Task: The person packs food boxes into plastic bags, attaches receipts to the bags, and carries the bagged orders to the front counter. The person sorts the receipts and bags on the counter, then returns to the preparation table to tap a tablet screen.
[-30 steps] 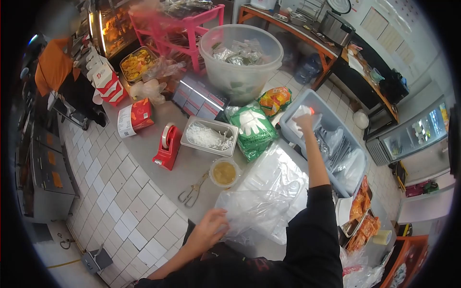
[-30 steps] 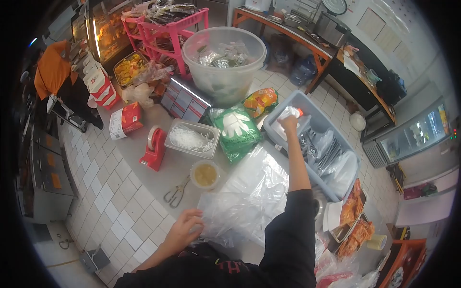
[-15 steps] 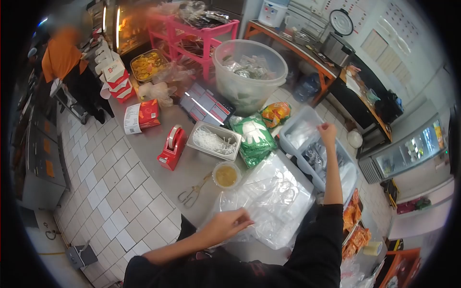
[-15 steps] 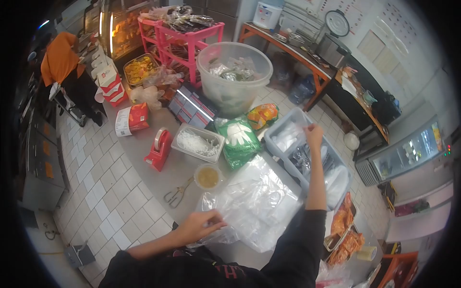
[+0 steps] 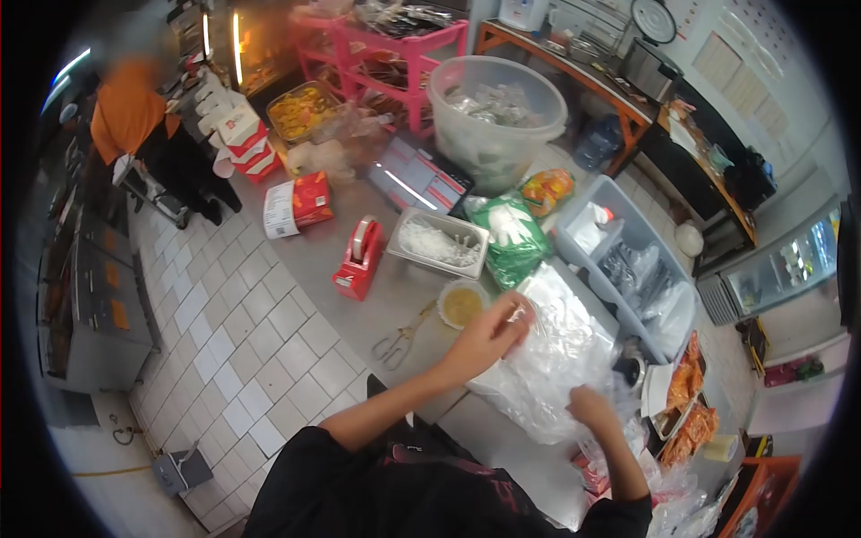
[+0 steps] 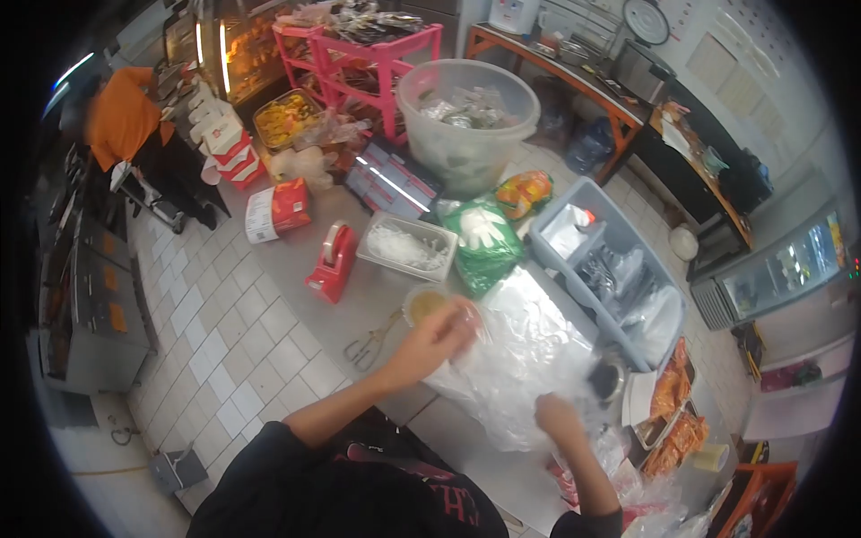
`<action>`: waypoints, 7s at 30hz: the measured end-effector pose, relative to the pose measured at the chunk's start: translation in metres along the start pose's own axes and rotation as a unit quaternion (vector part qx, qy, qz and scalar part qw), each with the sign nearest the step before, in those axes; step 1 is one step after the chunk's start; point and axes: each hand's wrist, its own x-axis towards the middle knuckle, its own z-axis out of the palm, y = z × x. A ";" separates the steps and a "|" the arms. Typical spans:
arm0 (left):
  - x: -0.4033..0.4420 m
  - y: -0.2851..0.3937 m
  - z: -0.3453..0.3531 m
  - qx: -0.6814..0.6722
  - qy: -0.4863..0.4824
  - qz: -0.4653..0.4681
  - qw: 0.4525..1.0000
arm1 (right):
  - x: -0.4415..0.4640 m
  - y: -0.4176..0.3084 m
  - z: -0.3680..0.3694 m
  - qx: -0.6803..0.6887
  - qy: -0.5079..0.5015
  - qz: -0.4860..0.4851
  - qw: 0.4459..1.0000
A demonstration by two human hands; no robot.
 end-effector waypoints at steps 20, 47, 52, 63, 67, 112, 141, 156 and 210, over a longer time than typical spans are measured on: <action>-0.058 -0.070 -0.430 0.114 0.437 -0.099 0.887 | 0.204 -0.379 -0.074 0.494 0.368 -0.164 0.771; -0.031 -0.055 -0.488 0.712 0.171 0.075 0.677 | 0.162 -0.438 -0.119 0.608 0.083 -0.236 0.754; -0.045 -0.066 -0.472 0.614 0.224 0.118 0.747 | 0.276 -0.523 -0.134 0.734 0.192 -0.264 0.596; -0.052 -0.053 -0.472 0.646 0.202 0.119 0.726 | 0.298 -0.536 -0.081 0.393 0.362 -0.016 0.845; -0.061 -0.033 -0.471 0.552 0.199 0.105 0.803 | 0.291 -0.531 -0.103 0.234 0.291 -0.060 0.926; -0.047 0.020 0.081 0.263 -0.074 0.299 0.914 | -0.003 -0.065 0.051 0.241 0.192 -0.163 0.937; -0.073 -0.129 -0.010 0.221 -0.230 -0.046 0.947 | -0.094 -0.049 0.105 0.365 0.261 -0.067 0.891; -0.100 -0.089 0.111 0.257 -0.256 0.415 0.834 | -0.086 -0.051 0.099 0.012 0.412 -0.055 0.909; -0.130 -0.116 -0.070 -0.030 -0.089 -0.107 0.990 | 0.029 -0.196 0.072 0.355 0.450 -0.132 0.809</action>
